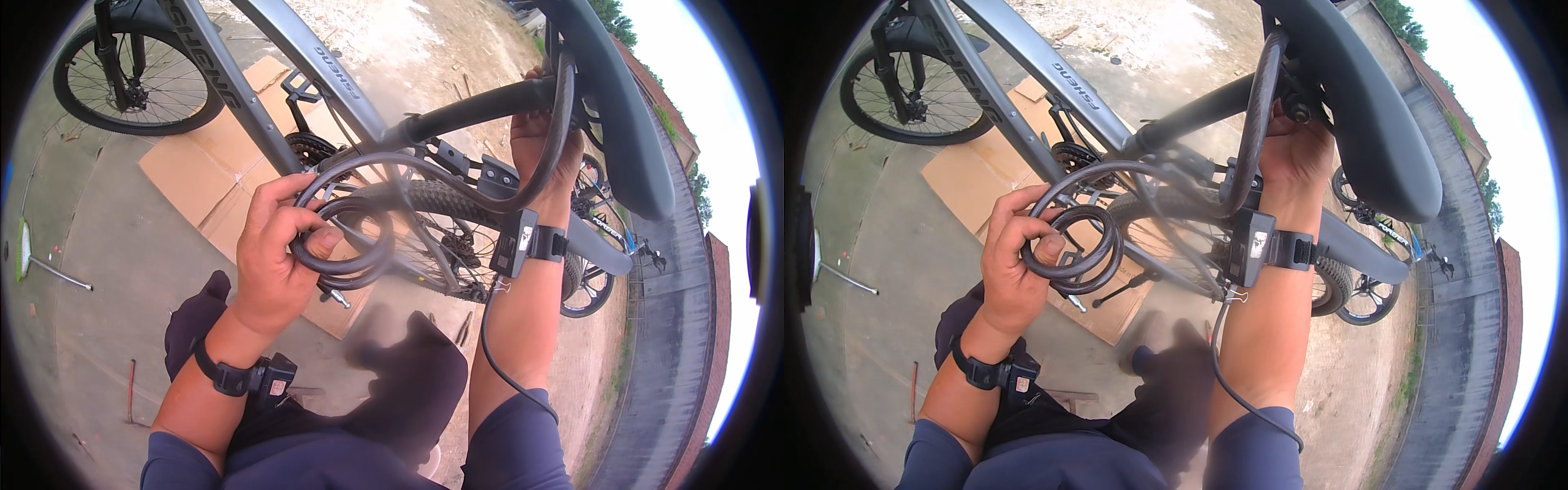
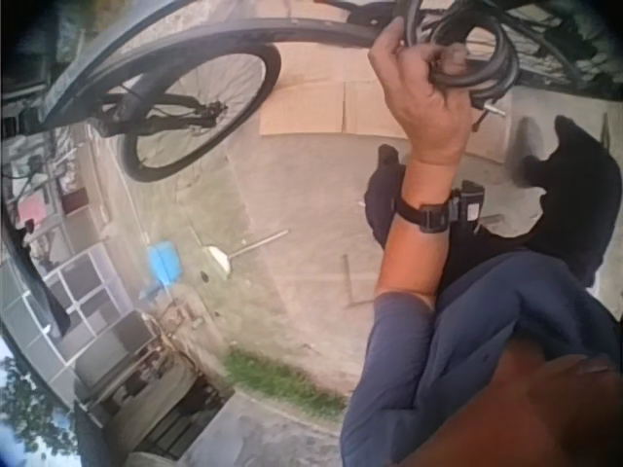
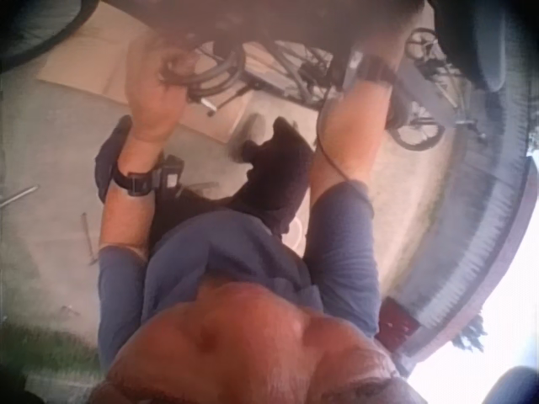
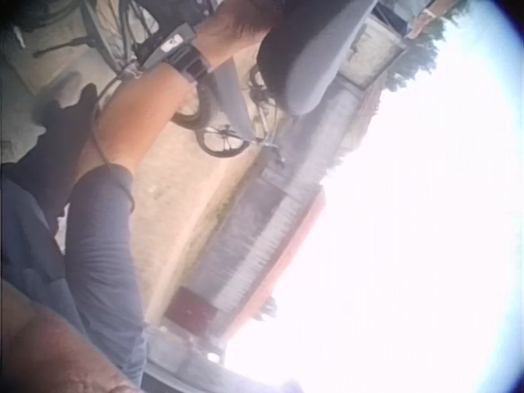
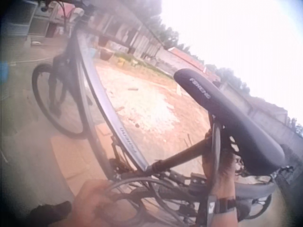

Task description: The person removes a coiled cable lock from a bicycle frame, handles small screws and nuts by hand, and then uses a screwdriver to install a component onto the bicycle frame.

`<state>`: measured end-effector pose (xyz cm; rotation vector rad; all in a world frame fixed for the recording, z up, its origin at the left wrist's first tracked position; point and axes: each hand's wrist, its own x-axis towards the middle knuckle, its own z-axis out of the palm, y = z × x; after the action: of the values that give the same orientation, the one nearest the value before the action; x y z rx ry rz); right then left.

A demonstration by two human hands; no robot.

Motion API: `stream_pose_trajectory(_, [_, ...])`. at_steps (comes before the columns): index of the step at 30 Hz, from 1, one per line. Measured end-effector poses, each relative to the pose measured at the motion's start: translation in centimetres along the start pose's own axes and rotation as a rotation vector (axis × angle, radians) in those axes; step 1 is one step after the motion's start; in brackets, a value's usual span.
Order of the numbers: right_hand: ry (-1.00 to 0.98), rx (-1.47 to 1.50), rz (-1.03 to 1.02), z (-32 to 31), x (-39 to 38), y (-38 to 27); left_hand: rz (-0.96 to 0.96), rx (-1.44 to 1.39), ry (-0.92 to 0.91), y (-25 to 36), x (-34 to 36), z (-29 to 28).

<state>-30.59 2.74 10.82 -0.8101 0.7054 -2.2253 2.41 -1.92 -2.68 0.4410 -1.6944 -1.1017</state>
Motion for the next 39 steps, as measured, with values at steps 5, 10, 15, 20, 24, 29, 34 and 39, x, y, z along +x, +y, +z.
stream_pose_trajectory(5, [0.065,-0.233,0.059,0.1,-0.4,0.1,-0.253,-0.234,-0.276,1.5,0.0,-1.5])
stream_pose_trajectory(10, [-0.115,-0.5,-0.094,1.1,-0.5,-0.3,-0.15,-0.072,-0.369,3.7,1.3,-2.5])
stream_pose_trajectory(15, [-0.228,-0.776,-0.2,0.3,0.2,-1.1,-0.176,-0.068,-0.415,5.7,2.5,-2.4])
stream_pose_trajectory(20, [-0.357,-1.086,-0.241,-0.7,0.3,-1.2,-0.126,0.005,-0.394,7.3,4.2,-1.7])
stream_pose_trajectory(24, [-0.513,-1.643,-0.558,-4.1,1.4,-4.1,-0.165,0.024,-0.384,9.5,6.9,0.3])
stream_pose_trajectory(29, [-0.438,-2.21,-1.187,-3.6,0.5,-7.9,-0.016,0.249,-0.341,11.0,9.8,2.0])
stream_pose_trajectory(34, [0.042,-1.77,-0.204,1.4,-4.7,-9.3,-0.062,0.191,-0.2,10.1,12.0,1.4])
stream_pose_trajectory(39, [0.026,-1.678,-0.184,2.2,-8.6,-9.8,-0.28,-0.185,-0.197,9.3,10.4,1.5])
